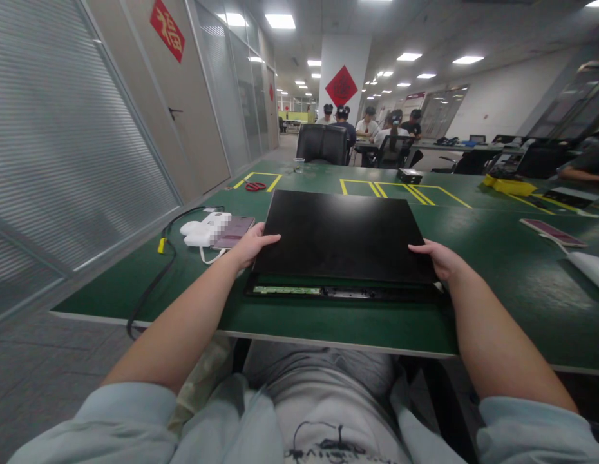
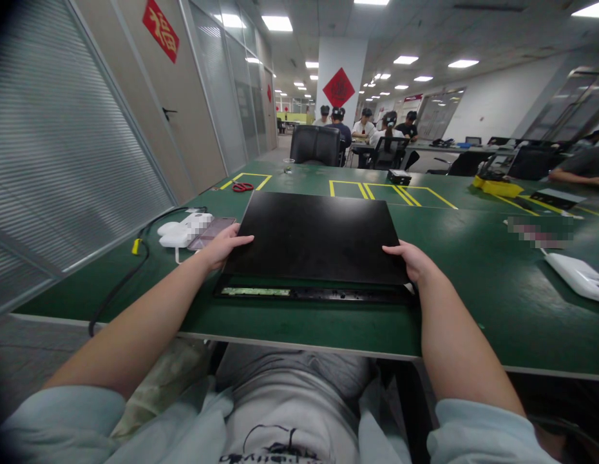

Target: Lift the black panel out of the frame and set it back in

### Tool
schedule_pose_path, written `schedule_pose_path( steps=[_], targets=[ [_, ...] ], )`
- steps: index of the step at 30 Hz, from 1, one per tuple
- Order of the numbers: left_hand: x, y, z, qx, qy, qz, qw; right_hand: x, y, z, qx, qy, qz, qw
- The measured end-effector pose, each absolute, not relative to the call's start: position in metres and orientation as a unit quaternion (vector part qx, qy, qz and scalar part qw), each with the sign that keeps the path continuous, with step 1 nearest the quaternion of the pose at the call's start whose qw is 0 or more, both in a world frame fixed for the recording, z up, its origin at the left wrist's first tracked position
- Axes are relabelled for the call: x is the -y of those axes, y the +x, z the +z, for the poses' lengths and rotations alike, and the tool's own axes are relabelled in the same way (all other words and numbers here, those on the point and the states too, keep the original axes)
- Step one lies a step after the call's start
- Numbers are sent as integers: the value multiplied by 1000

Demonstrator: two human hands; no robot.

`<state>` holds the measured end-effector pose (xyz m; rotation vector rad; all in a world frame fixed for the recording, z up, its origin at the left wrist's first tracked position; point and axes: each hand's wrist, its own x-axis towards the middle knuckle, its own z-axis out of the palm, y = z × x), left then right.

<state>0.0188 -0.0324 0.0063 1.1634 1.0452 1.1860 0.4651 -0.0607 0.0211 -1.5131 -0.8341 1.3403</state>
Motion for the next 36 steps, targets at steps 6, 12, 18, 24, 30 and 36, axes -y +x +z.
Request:
schedule_pose_path(
  steps=[6, 12, 18, 24, 30, 36],
  targets=[
    [26, 15, -2, -481, 545, 488, 484, 59, 462, 20, 326, -625, 534, 467],
    [22, 15, -8, -485, 566, 488, 453, 54, 464, 15, 331, -614, 484, 528],
    [20, 14, -10, -472, 567, 495, 459, 49, 466, 7, 333, -625, 446, 548],
    [18, 12, -13, -484, 564, 486, 460, 46, 470, 2, 338, -638, 450, 525],
    [22, 17, -9, -452, 547, 517, 479, 47, 469, 3, 343, -637, 458, 516],
    [24, 20, -7, -444, 533, 519, 500, 47, 468, 5, 333, -634, 471, 515]
  ],
)
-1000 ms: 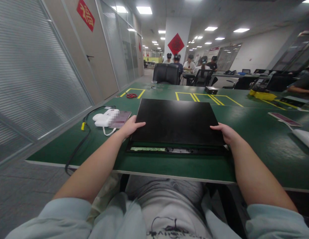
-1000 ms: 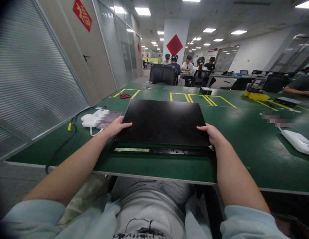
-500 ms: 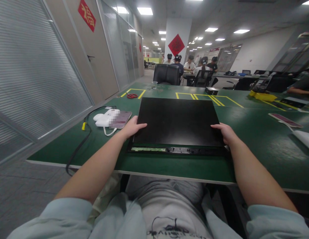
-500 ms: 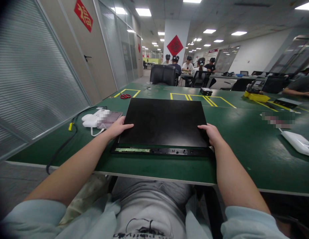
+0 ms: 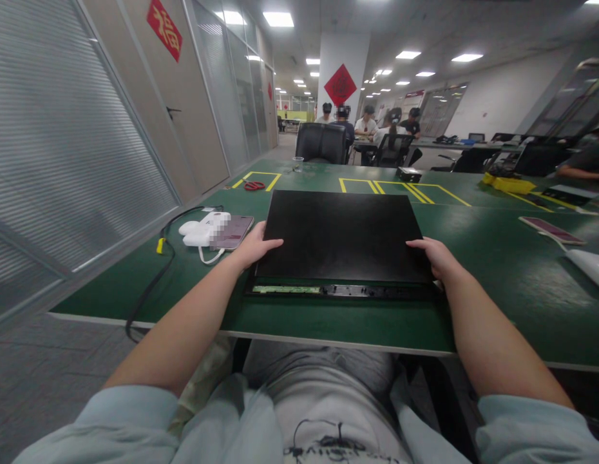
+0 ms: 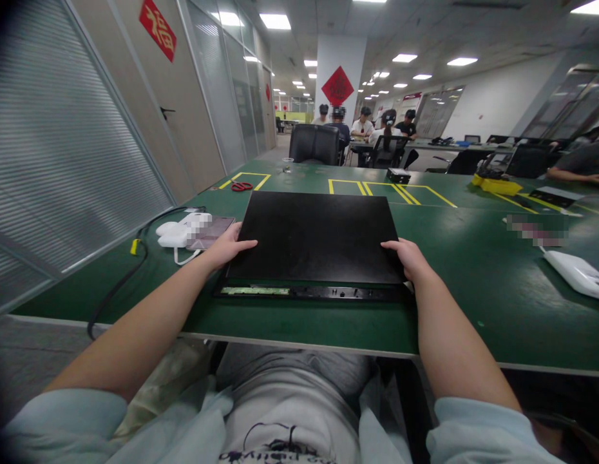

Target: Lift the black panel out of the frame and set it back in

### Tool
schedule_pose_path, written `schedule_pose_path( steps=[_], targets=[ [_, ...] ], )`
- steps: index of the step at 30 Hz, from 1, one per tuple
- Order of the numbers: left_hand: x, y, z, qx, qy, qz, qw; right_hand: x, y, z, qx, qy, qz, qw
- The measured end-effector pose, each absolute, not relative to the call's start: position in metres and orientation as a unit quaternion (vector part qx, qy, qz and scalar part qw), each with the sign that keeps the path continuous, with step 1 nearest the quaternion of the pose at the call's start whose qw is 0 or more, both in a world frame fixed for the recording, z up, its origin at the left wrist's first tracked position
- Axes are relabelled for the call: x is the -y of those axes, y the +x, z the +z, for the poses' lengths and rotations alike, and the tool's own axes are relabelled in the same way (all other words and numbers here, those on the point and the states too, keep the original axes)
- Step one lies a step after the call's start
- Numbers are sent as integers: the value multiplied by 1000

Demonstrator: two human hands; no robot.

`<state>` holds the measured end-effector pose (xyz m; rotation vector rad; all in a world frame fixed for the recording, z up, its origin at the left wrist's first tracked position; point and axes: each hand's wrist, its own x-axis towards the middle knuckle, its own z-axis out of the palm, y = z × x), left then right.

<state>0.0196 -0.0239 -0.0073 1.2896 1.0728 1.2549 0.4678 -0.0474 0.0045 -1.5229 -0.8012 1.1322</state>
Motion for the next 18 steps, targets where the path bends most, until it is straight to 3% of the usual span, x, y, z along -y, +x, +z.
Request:
schedule_pose_path(
  steps=[18],
  targets=[
    [24, 19, -6, -440, 543, 515, 496, 47, 466, 4, 355, -637, 448, 517]
  ],
)
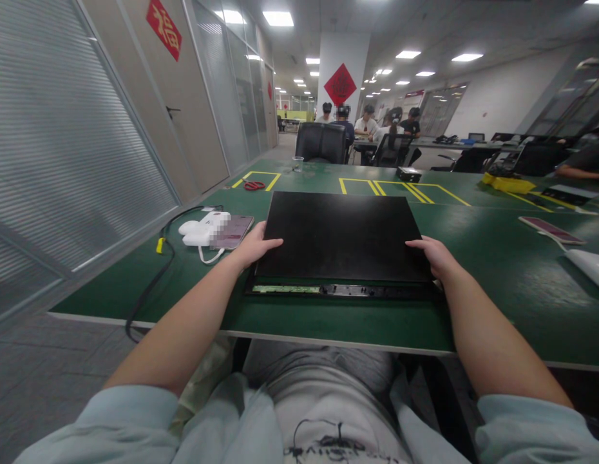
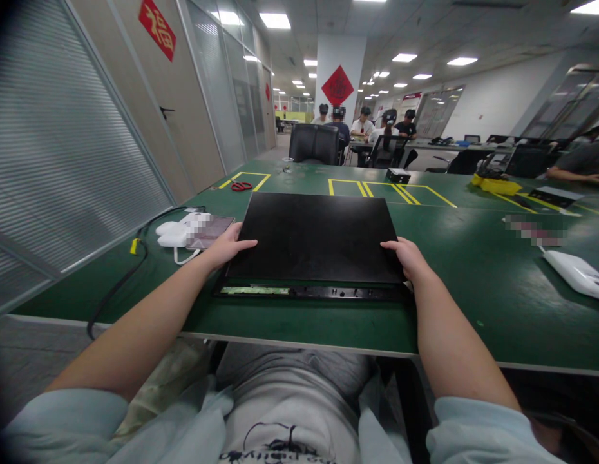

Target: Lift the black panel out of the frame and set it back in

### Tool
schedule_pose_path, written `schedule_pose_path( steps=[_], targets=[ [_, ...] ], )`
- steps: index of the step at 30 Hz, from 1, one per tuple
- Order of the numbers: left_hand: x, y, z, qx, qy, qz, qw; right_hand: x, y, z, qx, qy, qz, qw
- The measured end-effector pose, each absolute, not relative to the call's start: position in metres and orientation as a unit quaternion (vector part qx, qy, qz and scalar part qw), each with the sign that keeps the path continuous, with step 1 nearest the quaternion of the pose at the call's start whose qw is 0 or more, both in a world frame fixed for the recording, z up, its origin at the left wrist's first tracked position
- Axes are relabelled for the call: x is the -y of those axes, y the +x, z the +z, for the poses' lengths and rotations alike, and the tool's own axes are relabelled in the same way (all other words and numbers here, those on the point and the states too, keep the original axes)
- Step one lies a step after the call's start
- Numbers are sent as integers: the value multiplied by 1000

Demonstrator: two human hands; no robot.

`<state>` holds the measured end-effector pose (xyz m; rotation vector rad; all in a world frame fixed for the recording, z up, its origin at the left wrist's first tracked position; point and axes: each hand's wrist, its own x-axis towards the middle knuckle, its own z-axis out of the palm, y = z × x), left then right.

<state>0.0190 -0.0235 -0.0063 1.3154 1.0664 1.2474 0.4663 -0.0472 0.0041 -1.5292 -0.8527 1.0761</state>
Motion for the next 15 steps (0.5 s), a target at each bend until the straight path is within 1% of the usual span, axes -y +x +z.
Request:
schedule_pose_path(
  steps=[15],
  targets=[
    [24, 19, -6, -435, 536, 522, 501, 44, 473, 0, 355, -637, 447, 518]
  ],
)
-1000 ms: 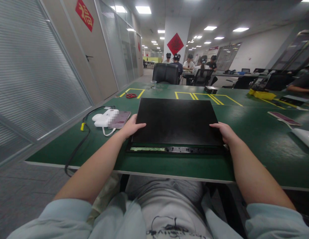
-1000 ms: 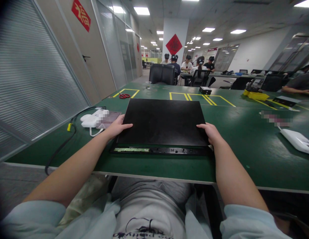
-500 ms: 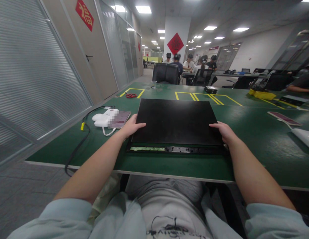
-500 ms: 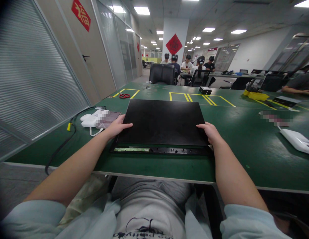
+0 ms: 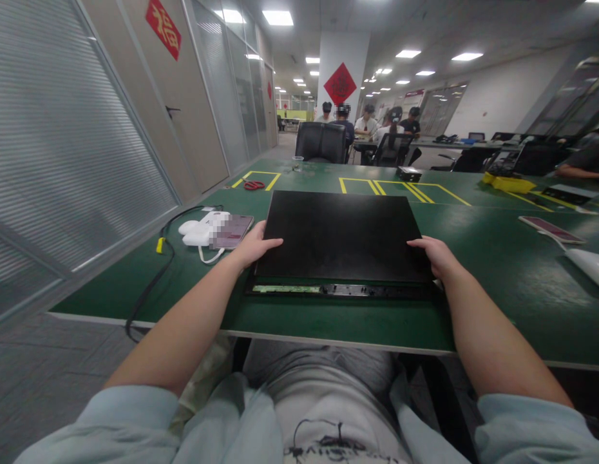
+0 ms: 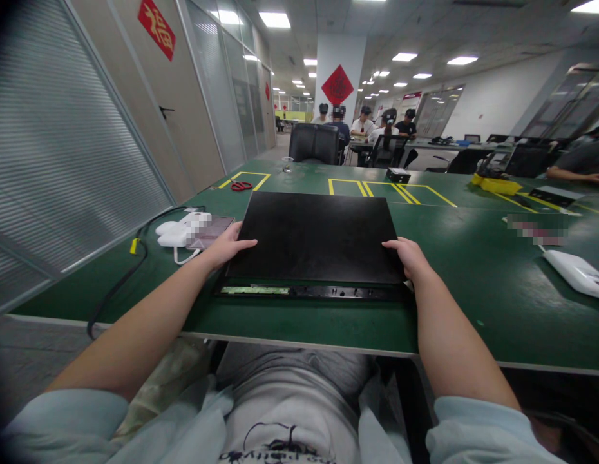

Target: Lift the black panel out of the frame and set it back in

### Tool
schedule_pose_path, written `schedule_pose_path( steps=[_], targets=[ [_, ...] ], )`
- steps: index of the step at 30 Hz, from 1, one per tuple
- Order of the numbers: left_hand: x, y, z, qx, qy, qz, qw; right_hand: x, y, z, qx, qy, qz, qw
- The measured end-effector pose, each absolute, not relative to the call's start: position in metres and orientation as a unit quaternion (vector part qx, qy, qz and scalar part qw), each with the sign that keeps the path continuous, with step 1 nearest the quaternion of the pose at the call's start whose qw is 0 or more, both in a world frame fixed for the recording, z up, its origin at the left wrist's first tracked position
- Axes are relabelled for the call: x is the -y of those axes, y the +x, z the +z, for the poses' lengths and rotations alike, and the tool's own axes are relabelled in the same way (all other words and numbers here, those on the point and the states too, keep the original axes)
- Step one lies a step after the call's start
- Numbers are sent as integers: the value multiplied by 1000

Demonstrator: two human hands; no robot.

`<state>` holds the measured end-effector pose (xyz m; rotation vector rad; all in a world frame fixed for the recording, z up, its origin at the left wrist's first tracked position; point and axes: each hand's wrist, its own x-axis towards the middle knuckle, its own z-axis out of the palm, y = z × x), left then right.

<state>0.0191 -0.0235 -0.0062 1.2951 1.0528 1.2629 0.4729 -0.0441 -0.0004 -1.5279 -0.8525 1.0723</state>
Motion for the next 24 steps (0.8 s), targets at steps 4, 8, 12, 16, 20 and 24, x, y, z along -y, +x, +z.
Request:
schedule_pose_path(
  steps=[4, 8, 12, 16, 20, 24],
  targets=[
    [25, 19, -4, -442, 533, 517, 503, 46, 470, 2, 344, -647, 446, 514],
    [25, 19, -3, -447, 532, 513, 503, 47, 468, 4, 340, -652, 445, 511],
    [24, 18, -4, -455, 525, 514, 503, 46, 467, 2, 362, -640, 414, 537],
    [26, 19, -2, -460, 521, 511, 506, 46, 467, 1, 379, -629, 399, 549],
    [29, 19, 1, -473, 515, 507, 505, 48, 465, 3, 372, -634, 411, 539],
    [31, 19, 4, -490, 524, 479, 506, 47, 466, 4, 371, -648, 405, 528]
  ],
)
